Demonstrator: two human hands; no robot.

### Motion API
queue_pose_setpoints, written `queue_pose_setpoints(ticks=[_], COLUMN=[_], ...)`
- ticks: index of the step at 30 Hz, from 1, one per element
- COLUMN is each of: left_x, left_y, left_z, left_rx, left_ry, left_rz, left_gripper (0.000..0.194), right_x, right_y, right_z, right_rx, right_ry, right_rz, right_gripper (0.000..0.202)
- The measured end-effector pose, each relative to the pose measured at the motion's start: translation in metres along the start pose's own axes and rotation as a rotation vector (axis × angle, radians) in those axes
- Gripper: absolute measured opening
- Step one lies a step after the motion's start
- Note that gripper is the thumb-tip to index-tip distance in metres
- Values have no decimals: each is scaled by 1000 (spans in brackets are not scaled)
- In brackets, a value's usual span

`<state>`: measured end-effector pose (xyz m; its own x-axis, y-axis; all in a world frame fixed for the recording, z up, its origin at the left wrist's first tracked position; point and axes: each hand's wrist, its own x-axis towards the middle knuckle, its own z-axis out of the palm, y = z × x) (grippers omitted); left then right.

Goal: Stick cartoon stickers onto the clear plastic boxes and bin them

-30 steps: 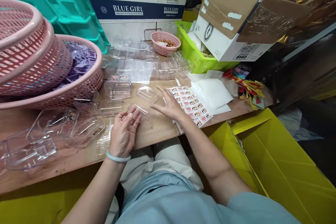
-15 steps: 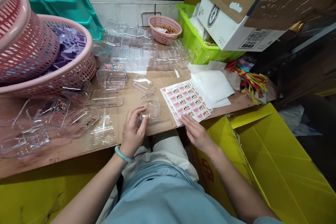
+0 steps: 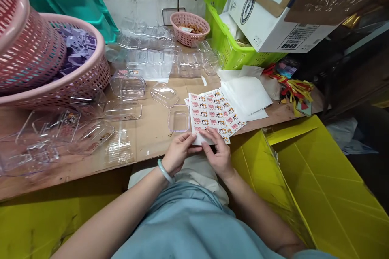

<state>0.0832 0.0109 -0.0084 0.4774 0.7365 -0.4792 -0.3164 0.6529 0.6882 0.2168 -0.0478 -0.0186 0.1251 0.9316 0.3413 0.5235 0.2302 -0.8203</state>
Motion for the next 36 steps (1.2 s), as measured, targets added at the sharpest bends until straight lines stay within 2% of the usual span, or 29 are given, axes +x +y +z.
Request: queue_pose_setpoints(ticks=[3,7,14,19,24,28,30,32,34,36], left_x=[6,7,10,13,17,18,19,19,19,20], left_y=[1,0,2,3,-1,-5,-7,-7,-6,-5], left_z=[-3,-3,-2,-4,-3,-1,1,3,5,6], left_rx=[69,217,404,465,536,462,422,402,403,419], left_ry=[14,-33,-94,-173,-135,-77,-51,-42,-53,-63], left_rz=[45,131,269,312,363,265,219,208,230,266], left_gripper=[32,32,31,30,23,25,27,28,27,25], right_x=[11,24,24,24,22,28,32,36,36,34], right_y=[6,15,25,25,21,23,25,26,26,27], right_z=[-8,-10,-6,-7,-3,-5,-9,-14,-16,-16], right_rx=[-90,-167,-71,29,130,303,378,427,430,401], right_ry=[-24,-118,-75,-35,33,142,194,143,20,-47], right_rz=[-43,-147,-73,-26,111,353,412,390,338,294], right_gripper=[39,35,29,25,19,24,26,24,25,26])
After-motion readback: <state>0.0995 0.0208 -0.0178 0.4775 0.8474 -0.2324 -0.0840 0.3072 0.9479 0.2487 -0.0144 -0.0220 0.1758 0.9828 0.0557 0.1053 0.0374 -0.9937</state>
